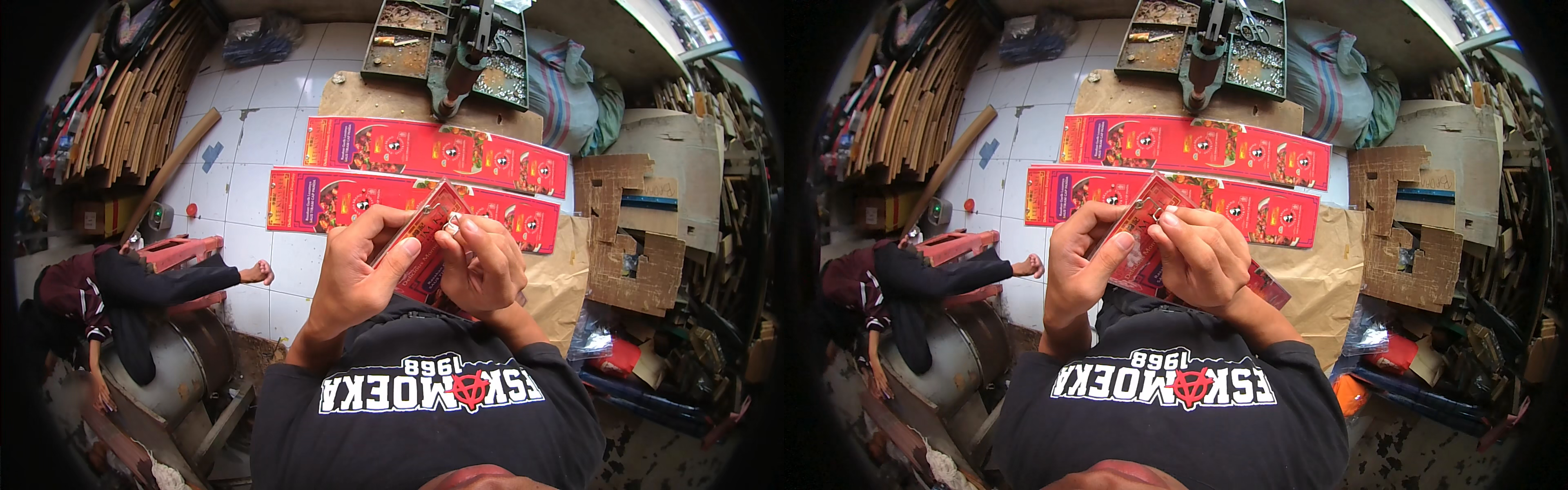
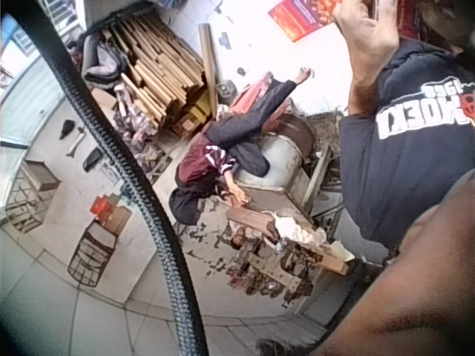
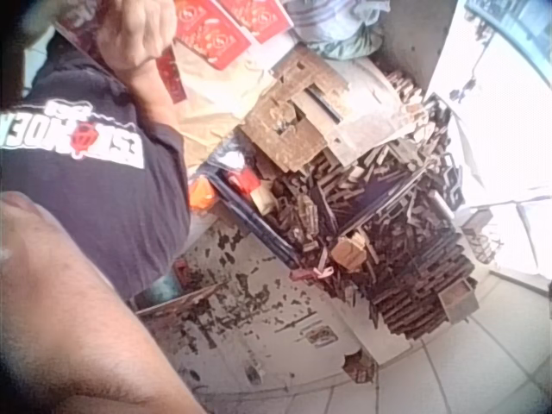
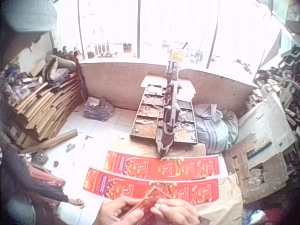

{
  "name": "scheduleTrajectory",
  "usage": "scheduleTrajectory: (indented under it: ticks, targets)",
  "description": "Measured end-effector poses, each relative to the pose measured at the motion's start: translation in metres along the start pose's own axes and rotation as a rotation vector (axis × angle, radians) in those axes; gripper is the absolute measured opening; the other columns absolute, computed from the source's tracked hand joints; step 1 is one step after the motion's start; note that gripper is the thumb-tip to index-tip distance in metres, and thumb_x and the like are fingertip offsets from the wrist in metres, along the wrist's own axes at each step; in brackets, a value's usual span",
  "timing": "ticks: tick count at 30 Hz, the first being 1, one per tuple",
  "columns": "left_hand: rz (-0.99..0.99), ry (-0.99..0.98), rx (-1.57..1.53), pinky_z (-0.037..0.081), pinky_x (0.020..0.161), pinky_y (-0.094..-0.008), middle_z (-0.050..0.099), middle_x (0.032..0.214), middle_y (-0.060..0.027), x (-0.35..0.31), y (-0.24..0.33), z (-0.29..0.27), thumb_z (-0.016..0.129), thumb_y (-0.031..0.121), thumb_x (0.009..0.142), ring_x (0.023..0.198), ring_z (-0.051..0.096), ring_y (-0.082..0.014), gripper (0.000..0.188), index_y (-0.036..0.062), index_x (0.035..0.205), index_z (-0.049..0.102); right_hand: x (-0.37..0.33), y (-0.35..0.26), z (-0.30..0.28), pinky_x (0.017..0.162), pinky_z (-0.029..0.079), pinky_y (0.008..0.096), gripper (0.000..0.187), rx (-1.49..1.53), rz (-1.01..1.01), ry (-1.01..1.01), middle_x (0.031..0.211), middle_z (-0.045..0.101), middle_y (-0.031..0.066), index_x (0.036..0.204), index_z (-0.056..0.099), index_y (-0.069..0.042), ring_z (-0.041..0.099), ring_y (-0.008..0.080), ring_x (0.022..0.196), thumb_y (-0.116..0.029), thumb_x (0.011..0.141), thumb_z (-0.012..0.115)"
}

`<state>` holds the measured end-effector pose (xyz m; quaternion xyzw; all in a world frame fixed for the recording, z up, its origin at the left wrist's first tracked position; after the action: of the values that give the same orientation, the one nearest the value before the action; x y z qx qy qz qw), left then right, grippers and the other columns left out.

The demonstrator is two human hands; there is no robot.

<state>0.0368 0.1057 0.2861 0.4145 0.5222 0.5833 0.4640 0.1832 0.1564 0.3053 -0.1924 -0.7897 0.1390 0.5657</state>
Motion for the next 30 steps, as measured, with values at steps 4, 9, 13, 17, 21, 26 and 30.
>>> scheduleTrajectory:
  ticks: [4,9,13,17,21,26,30]
  targets:
    - [-0.005,-0.008,0.008,0.054,0.076,-0.0248,0.072,0.093,-0.0164,0.001,0.002,0.001,0.059,-0.002,0.090,0.088,0.069,-0.0140,0.020,-0.0090,0.109,0.059,0.001,-0.001,0.000,0.064,0.057,0.0325,0.034,-0.028,-0.011,-0.029,0.086,0.068,0.0087,0.107,0.064,0.000,0.069,0.0251,0.078,0.008,0.074,0.073]
    - [0.035,0.001,0.044,0.053,0.078,-0.0248,0.072,0.095,-0.0167,0.003,-0.004,-0.002,0.058,-0.002,0.091,0.090,0.068,-0.0144,0.022,-0.0081,0.112,0.059,0.010,-0.006,0.008,0.065,0.056,0.0335,0.041,-0.068,-0.110,-0.198,0.084,0.067,0.0079,0.103,0.070,0.000,0.068,0.0249,0.079,0.010,0.064,0.065]
    - [-0.062,0.031,-0.030,0.052,0.081,-0.0243,0.071,0.102,-0.0162,-0.003,-0.031,-0.011,0.055,-0.001,0.093,0.093,0.066,-0.0132,0.025,-0.0076,0.117,0.057,0.006,0.007,0.014,0.065,0.056,0.0337,0.043,0.059,-0.024,-0.256,0.078,0.066,0.0079,0.103,0.071,-0.001,0.068,0.0255,0.076,0.009,0.062,0.062]
    - [-0.178,0.145,-0.194,0.048,0.091,-0.0273,0.065,0.117,-0.0177,-0.018,-0.070,-0.039,0.055,0.003,0.094,0.104,0.062,-0.0147,0.040,-0.0088,0.132,0.050,-0.025,0.041,-0.019,0.071,0.055,0.0307,0.022,0.080,0.401,0.003,0.089,0.070,0.0138,0.103,0.067,0.003,0.068,0.0215,0.080,0.004,0.082,0.072]
    - [-0.106,0.358,-0.373,0.046,0.097,-0.0304,0.061,0.126,-0.0191,-0.041,-0.091,-0.091,0.056,0.004,0.093,0.111,0.060,-0.0189,0.046,-0.0099,0.136,0.047,-0.050,0.088,-0.082,0.081,0.050,0.0276,0.028,-0.167,0.776,0.183,0.093,0.067,0.0077,0.116,0.065,0.002,0.062,0.0120,0.085,0.000,0.088,0.068]
    - [-0.057,0.511,-0.431,0.049,0.096,-0.0322,0.061,0.125,-0.0191,-0.049,-0.098,-0.146,0.054,0.004,0.095,0.109,0.062,-0.0200,0.042,-0.0105,0.134,0.048,-0.096,0.161,-0.165,0.075,0.047,0.0230,0.030,-0.397,0.929,0.375,0.084,0.065,0.0028,0.117,0.066,0.002,0.058,0.0081,0.078,0.002,0.087,0.067]
    - [-0.041,0.502,-0.484,0.050,0.099,-0.0366,0.059,0.128,-0.0210,-0.047,-0.102,-0.173,0.052,0.007,0.096,0.113,0.062,-0.0249,0.043,-0.0091,0.136,0.045,-0.144,0.201,-0.184,0.072,0.046,0.0198,0.032,-0.139,1.065,0.382,0.083,0.065,0.0020,0.118,0.064,0.003,0.057,0.0058,0.077,0.003,0.087,0.067]
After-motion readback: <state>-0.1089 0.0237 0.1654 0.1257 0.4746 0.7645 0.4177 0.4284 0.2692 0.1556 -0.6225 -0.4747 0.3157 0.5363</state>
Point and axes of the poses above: each hand's wrist, its own x-axis towards the middle knuckle, its own z-axis out of the palm, y = z × x, the point moved 6 cm from there along x, towards the middle knuckle
